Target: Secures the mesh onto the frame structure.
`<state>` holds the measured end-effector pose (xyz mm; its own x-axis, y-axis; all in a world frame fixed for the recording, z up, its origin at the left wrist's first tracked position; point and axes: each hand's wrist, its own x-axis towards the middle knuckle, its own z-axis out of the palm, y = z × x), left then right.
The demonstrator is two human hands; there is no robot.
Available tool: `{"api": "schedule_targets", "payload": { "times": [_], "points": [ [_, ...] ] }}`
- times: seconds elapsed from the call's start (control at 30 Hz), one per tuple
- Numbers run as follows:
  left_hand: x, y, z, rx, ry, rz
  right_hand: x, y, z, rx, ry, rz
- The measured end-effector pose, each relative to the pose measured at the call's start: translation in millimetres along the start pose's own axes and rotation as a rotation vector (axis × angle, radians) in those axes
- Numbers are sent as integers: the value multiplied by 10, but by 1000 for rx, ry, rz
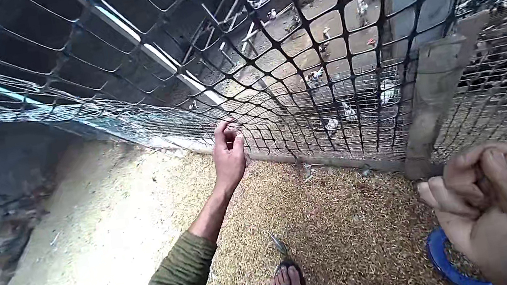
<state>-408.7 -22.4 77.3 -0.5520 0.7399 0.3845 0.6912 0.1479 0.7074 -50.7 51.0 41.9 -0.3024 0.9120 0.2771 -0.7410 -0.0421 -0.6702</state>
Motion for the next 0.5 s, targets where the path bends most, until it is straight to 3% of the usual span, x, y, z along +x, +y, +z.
{"api": "schedule_targets", "payload": {
  "times": [0.33,0.5],
  "points": [
    [192,432,-296,366,-144,-99,-11,-81,-97,116,-112,43],
    [266,495,-421,338,-243,-136,-68,-265,-203,59,-148,29]
  ]
}}
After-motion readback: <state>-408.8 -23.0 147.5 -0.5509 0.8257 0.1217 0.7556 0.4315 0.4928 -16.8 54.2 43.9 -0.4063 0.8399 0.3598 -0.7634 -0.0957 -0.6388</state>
